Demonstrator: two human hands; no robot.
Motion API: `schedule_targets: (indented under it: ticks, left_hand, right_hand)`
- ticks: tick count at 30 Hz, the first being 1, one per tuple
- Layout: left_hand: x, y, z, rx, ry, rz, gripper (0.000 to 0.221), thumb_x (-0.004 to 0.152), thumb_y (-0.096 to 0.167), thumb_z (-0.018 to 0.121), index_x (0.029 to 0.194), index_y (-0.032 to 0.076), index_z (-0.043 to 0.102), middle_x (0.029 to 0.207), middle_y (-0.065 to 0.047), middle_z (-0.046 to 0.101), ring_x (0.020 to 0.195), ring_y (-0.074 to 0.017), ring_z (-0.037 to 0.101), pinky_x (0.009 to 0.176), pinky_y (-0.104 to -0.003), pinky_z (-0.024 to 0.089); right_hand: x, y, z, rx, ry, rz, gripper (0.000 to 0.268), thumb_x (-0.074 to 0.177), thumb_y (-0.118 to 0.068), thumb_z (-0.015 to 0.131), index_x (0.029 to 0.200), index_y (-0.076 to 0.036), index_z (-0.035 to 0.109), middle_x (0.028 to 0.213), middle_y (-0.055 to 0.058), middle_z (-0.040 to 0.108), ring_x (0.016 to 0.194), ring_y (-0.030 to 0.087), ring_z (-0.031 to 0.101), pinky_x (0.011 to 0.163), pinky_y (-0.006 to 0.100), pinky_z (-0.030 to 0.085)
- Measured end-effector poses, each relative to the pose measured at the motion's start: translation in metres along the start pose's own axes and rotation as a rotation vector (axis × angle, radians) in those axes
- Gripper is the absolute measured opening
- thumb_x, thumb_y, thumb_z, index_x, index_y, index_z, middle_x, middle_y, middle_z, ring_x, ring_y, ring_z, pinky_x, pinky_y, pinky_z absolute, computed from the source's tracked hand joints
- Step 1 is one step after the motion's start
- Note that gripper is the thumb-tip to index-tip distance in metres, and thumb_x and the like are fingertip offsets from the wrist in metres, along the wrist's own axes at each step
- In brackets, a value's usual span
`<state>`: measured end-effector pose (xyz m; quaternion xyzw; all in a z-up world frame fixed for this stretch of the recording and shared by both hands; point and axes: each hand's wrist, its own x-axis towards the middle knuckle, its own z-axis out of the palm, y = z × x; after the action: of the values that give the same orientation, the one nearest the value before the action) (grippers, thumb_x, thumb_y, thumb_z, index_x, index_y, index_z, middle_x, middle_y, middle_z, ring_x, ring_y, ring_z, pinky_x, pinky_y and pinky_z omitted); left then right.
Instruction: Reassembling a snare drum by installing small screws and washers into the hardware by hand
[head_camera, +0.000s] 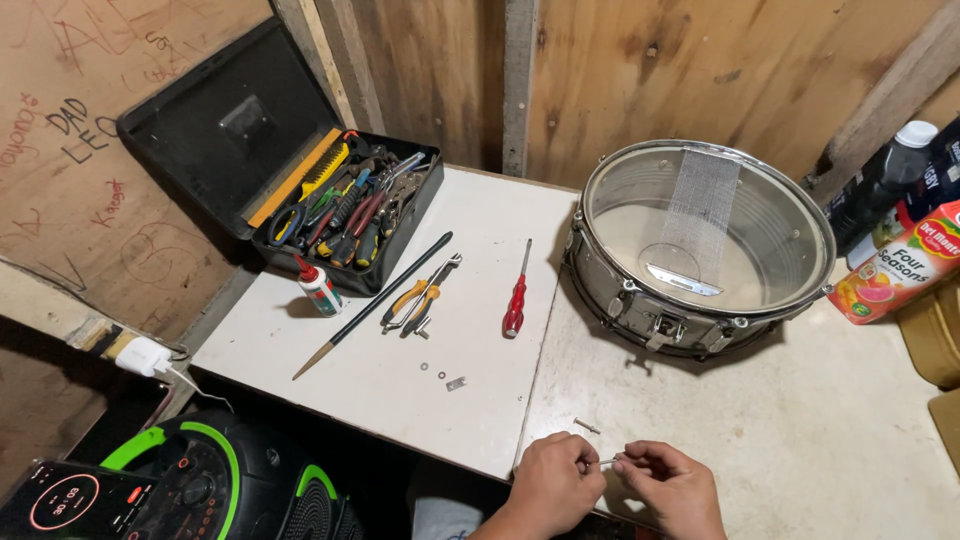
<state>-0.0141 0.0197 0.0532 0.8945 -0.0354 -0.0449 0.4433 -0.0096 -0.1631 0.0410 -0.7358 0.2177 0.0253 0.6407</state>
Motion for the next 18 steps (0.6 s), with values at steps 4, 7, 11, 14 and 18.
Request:
schedule_targets:
  ticks: [4, 7, 11, 14, 18]
  left_hand:
    - [0.001, -0.002, 0.004, 0.0, 0.047, 0.032, 0.014, 0.079, 0.029, 0.065, 0.084, 0.02, 0.075, 0.087, -0.002, 0.073, 0.082, -0.0272, 0.069, 0.074, -0.042, 0.053]
    - [0.001, 0.009, -0.004, 0.031, -0.003, -0.013, 0.018, 0.082, 0.03, 0.063, 0.087, 0.018, 0.075, 0.092, -0.005, 0.074, 0.087, -0.0302, 0.068, 0.079, -0.045, 0.052]
    - [0.001, 0.015, -0.007, 0.032, -0.073, -0.117, 0.023, 0.082, 0.032, 0.06, 0.09, 0.017, 0.076, 0.095, -0.006, 0.075, 0.092, -0.0283, 0.068, 0.079, -0.045, 0.053]
    - [0.002, 0.015, -0.005, 0.029, -0.038, -0.125, 0.021, 0.081, 0.031, 0.06, 0.087, 0.019, 0.076, 0.092, -0.004, 0.076, 0.09, -0.0287, 0.069, 0.079, -0.045, 0.054]
    - [-0.001, 0.044, -0.03, 0.018, -0.146, -0.354, 0.018, 0.083, 0.033, 0.059, 0.087, 0.028, 0.076, 0.088, 0.004, 0.076, 0.092, -0.0224, 0.07, 0.078, -0.042, 0.055]
  right_hand:
    - [-0.009, -0.007, 0.005, -0.01, 0.031, 0.007, 0.021, 0.072, 0.008, 0.091, 0.092, 0.008, 0.085, 0.086, 0.018, 0.085, 0.078, 0.019, 0.074, 0.08, 0.029, 0.06]
    - [-0.017, -0.009, 0.008, -0.155, 0.091, -0.128, 0.014, 0.072, 0.001, 0.09, 0.086, 0.0, 0.088, 0.083, 0.009, 0.087, 0.081, 0.012, 0.074, 0.087, 0.023, 0.059]
    - [-0.025, -0.008, 0.011, -0.252, 0.144, -0.414, 0.011, 0.069, -0.006, 0.089, 0.08, -0.007, 0.088, 0.077, 0.002, 0.086, 0.07, 0.006, 0.076, 0.077, 0.018, 0.061]
    - [-0.032, -0.013, 0.013, -0.245, 0.142, -0.519, 0.009, 0.071, -0.005, 0.085, 0.08, -0.006, 0.086, 0.077, 0.002, 0.084, 0.068, 0.007, 0.077, 0.072, 0.019, 0.062]
    - [-0.033, -0.014, 0.013, -0.239, 0.14, -0.52, 0.008, 0.071, -0.006, 0.086, 0.079, -0.006, 0.085, 0.076, 0.0, 0.084, 0.067, 0.005, 0.076, 0.07, 0.018, 0.061]
